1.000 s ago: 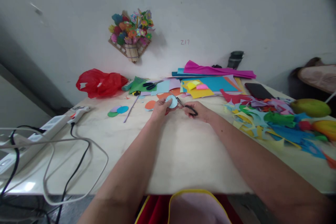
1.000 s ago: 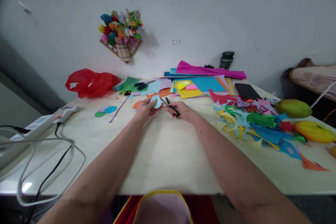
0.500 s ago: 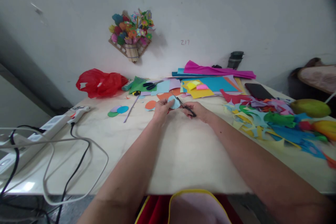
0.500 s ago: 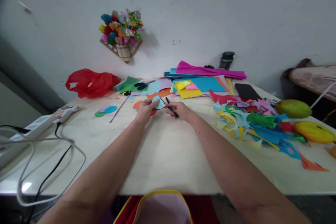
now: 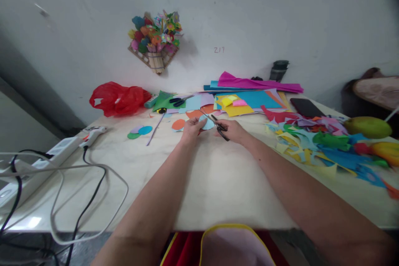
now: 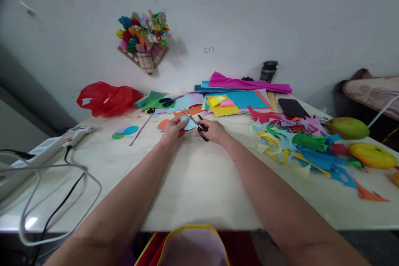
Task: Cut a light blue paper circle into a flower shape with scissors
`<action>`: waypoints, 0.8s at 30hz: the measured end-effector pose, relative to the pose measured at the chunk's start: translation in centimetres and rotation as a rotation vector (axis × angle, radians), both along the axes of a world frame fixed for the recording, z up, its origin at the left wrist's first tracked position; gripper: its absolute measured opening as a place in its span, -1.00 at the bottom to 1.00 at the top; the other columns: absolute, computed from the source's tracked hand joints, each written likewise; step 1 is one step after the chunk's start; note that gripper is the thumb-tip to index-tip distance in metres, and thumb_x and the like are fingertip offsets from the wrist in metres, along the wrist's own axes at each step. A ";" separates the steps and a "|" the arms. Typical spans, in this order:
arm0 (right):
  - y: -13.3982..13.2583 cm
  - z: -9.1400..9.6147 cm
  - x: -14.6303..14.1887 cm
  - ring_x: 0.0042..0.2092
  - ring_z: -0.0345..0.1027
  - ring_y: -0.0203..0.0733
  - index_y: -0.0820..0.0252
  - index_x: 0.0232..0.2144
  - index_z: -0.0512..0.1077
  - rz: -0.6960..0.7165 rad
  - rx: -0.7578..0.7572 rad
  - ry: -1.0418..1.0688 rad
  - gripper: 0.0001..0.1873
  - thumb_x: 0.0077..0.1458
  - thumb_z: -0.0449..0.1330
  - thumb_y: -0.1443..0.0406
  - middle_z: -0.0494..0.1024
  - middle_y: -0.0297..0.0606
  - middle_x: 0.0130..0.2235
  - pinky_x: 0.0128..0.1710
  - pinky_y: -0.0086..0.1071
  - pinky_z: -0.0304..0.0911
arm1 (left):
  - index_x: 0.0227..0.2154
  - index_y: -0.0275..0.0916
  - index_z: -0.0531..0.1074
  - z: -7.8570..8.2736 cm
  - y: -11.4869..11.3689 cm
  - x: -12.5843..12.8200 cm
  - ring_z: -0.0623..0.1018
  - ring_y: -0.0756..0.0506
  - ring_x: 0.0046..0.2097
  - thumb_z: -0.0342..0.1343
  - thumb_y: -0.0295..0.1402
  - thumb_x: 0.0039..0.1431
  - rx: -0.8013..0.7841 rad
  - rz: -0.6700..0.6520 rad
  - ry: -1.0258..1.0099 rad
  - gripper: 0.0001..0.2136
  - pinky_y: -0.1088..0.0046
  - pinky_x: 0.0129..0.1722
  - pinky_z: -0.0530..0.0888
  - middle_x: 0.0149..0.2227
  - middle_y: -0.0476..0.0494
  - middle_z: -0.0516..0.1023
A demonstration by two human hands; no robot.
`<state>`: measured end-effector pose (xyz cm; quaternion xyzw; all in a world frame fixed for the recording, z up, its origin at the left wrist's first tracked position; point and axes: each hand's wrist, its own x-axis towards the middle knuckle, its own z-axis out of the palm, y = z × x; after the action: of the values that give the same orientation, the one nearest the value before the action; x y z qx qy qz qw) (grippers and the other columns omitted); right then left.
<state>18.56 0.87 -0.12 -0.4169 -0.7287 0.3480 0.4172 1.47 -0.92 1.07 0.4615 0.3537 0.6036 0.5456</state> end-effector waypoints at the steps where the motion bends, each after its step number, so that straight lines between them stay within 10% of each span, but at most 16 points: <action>1: 0.0 0.0 -0.1 -0.41 0.31 -0.23 0.16 -0.34 0.48 0.017 -0.014 0.015 -0.60 -0.37 0.35 0.25 0.45 -0.35 -0.50 -0.47 -0.43 0.19 | -0.52 -0.30 0.40 0.0 0.0 0.0 0.49 -0.04 -0.46 0.28 -0.25 -0.26 -0.001 -0.007 -0.007 -0.74 0.41 -0.36 0.41 -0.54 -0.06 0.49; 24: -1.0 1.0 0.4 -0.68 0.21 -0.44 0.27 -0.50 0.31 0.298 -0.363 0.155 -0.71 -0.03 0.14 0.12 0.40 -0.34 -0.59 -0.81 -0.56 -0.13 | -0.62 -0.33 0.37 0.8 -0.7 0.9 0.41 0.02 -0.55 0.32 -0.28 -0.36 -0.025 0.055 -0.056 -0.72 0.45 -0.48 0.40 -0.62 -0.01 0.42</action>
<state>18.92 -0.14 0.90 -0.3449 -0.6737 0.5618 0.3341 2.32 -1.59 1.85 0.4274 0.3585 0.6266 0.5442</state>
